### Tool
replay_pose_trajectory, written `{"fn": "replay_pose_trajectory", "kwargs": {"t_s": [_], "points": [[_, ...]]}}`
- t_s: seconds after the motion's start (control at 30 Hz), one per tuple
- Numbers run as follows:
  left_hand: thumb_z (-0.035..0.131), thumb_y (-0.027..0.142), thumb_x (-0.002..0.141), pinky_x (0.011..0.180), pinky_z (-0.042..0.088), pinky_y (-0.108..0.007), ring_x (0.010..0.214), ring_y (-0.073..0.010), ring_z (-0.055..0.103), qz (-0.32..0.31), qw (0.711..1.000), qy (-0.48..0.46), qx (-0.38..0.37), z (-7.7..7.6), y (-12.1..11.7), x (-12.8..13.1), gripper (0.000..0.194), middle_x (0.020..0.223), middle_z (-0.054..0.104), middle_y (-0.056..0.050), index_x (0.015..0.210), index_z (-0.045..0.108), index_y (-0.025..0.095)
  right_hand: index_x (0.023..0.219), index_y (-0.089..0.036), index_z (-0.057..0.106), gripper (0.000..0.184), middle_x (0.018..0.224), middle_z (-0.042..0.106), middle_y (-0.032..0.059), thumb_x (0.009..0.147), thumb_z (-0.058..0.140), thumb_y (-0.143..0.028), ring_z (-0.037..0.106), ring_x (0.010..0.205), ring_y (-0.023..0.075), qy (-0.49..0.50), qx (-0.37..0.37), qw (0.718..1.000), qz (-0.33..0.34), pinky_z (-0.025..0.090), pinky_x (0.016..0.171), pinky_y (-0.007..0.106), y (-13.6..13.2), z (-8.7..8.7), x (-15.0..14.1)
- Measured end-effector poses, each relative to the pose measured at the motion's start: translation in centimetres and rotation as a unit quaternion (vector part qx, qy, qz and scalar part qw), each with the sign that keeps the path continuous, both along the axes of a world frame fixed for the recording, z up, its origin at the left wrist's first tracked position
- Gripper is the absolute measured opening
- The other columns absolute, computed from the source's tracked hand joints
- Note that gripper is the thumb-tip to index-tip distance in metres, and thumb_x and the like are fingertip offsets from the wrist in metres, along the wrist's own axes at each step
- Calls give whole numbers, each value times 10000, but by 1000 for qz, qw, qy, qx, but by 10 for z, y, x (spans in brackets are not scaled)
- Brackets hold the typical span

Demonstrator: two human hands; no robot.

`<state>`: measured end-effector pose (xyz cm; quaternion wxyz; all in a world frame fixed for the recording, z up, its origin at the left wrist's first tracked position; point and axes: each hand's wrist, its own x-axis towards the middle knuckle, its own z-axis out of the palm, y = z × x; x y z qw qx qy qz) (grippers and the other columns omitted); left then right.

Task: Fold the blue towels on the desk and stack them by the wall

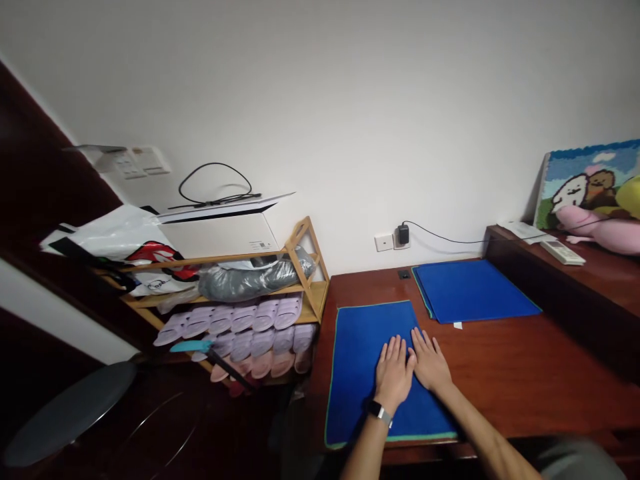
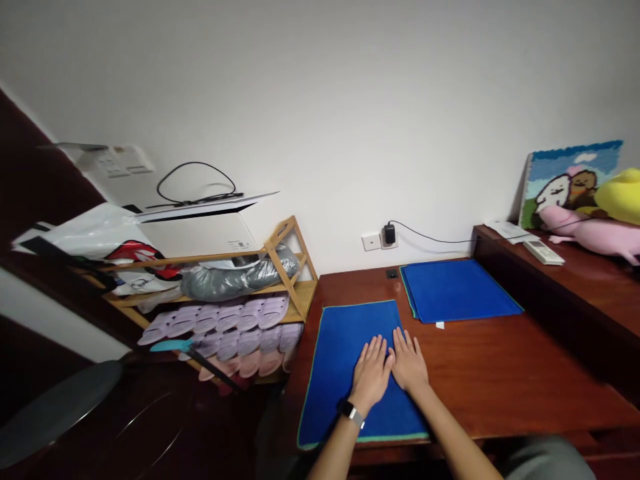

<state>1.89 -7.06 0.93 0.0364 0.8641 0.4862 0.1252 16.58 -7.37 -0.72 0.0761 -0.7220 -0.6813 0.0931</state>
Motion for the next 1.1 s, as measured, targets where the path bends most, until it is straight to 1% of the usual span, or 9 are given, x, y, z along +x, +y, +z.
{"fn": "replay_pose_trajectory", "kwargs": {"t_s": [0.07,0.27,0.37,0.5,0.57,0.67,0.8,0.9,1.1], "points": [[225,467,1092,1275,282,-472,1550,-240,294,41,999,19,-2,-3,-6,-28,605,1661,348,-82,1608,356,179,1649,-140,202,671,1714,195,38,1040,157,-419,126,1597,223,4,-4,1000,-11,67,1290,448,0,5,-1],[300,444,1078,1235,348,-506,1518,-272,363,176,981,55,56,-17,-25,-151,595,1648,371,-91,1626,318,213,1650,-138,188,671,1718,180,29,1042,155,-419,119,1598,222,5,-18,1000,-20,52,1292,442,1,12,-3],[293,406,1077,1227,361,-505,1503,-273,394,195,977,56,71,-17,-38,-179,589,1630,410,-94,1631,304,205,1650,-143,196,672,1718,184,27,1042,161,-429,128,1597,218,10,-26,999,-18,69,1290,437,-2,18,-1],[260,368,1086,1247,336,-491,1528,-257,345,201,974,18,103,-6,-55,-166,592,1646,384,-99,1651,234,194,1655,-174,188,686,1719,178,2,1042,131,-476,131,1597,218,26,4,999,-20,102,1290,437,-33,17,2],[241,363,1094,1255,329,-485,1539,-242,321,174,980,-4,98,2,-64,-139,585,1661,356,-86,1657,202,207,1655,-187,189,699,1715,188,-9,1038,121,-508,130,1597,215,31,15,999,-16,107,1294,444,-57,9,1],[240,385,1102,1267,312,-470,1554,-225,284,74,995,-12,66,13,-73,-82,571,1679,319,-57,1650,226,225,1650,-185,218,708,1705,221,1,1031,145,-522,144,1595,229,27,5,1000,-11,110,1296,465,-87,-1,-3],[241,416,1102,1278,287,-461,1558,-216,277,-14,999,-14,33,14,-73,-26,564,1680,321,-38,1639,268,243,1645,-157,218,710,1702,206,2,1027,165,-500,127,1597,233,3,-8,1000,-6,84,1301,472,-99,-2,-8],[240,445,1097,1262,312,-489,1542,-237,322,16,1000,-3,16,5,-70,-38,570,1657,375,-46,1630,298,251,1643,-142,203,713,1700,181,-14,1026,165,-496,119,1598,233,-8,-16,1000,-9,89,1302,470,-97,0,-9],[293,468,1091,1235,358,-490,1533,-256,340,148,987,40,55,-15,-75,-139,595,1657,373,-67,1637,279,233,1641,-152,234,715,1697,206,-3,1021,192,-507,136,1595,246,-4,7,1000,-9,101,1301,483,-97,-7,-8]]}}
